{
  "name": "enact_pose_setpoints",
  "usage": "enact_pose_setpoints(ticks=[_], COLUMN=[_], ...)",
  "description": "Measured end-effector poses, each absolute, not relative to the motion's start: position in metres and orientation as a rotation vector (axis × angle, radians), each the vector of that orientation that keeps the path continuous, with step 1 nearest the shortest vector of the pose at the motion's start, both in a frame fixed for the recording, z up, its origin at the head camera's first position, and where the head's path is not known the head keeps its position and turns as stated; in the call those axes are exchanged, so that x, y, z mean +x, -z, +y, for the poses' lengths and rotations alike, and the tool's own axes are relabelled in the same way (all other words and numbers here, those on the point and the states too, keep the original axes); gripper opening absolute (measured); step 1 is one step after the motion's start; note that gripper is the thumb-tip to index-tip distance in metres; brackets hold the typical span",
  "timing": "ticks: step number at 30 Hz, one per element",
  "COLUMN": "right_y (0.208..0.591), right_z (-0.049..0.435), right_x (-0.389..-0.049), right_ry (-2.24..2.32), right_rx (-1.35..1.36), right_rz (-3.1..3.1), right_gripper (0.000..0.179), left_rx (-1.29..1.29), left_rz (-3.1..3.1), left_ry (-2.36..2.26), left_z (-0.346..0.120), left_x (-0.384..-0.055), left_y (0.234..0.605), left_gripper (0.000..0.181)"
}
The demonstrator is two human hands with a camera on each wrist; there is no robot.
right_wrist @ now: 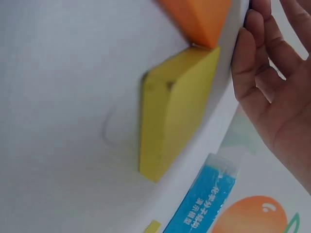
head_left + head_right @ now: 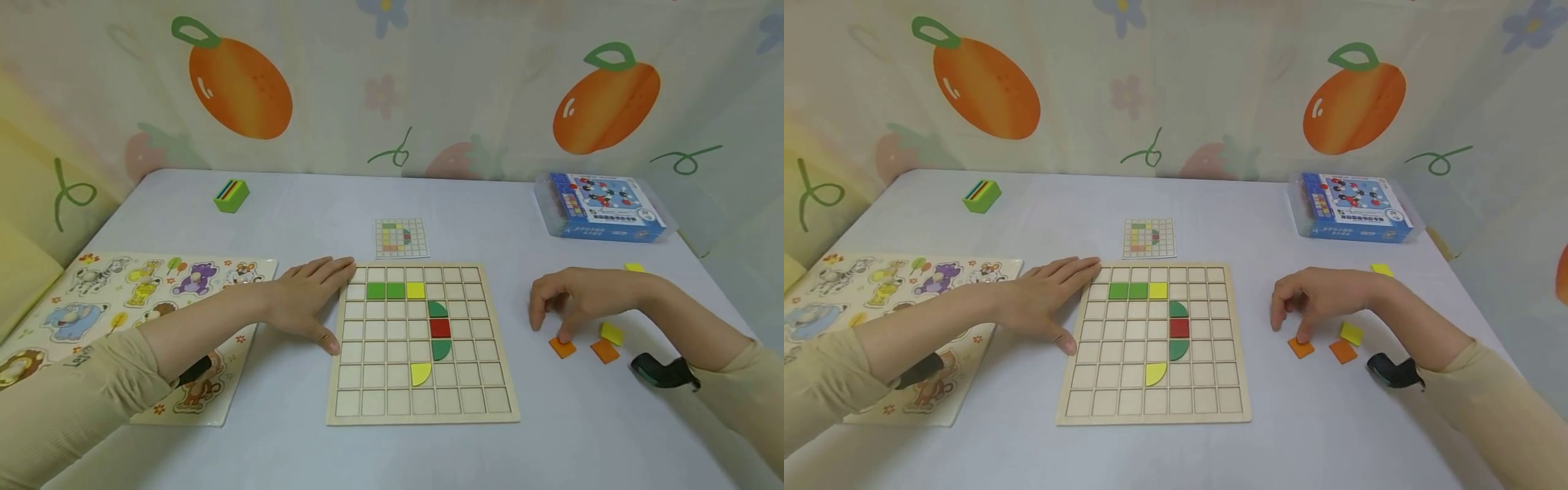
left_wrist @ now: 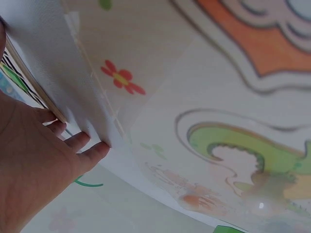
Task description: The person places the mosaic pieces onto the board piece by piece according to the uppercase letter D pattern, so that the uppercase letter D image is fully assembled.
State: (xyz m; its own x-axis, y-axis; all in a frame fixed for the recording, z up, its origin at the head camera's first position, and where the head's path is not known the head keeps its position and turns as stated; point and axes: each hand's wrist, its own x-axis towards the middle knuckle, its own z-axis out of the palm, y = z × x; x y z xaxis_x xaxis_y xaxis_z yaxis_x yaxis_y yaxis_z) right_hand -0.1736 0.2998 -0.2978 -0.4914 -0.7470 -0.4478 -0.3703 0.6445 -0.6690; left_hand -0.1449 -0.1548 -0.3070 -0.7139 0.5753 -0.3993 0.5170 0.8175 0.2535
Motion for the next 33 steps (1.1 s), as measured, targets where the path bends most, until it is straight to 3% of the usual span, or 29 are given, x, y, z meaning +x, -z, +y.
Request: enact_pose_setpoints(ticks=[10,33], right_y=[0.298,0.290], right_z=[0.302,0.276], right_x=[-0.163,-0.154], right_ry=[0.607,0.416], right_rx=[-0.994,-0.969], right_rz=[2.082,2.319], right_gripper=[0.038,0.035], left_rx=[0.808,0.804], left_rz=[2.528,2.526], left_ry=[-0.171,-0.178], left_z=[-0.154,-0.155], left_x=[-0.146,-0.146], left_y=[0.308,0.309], left_gripper=[0.131,0.131])
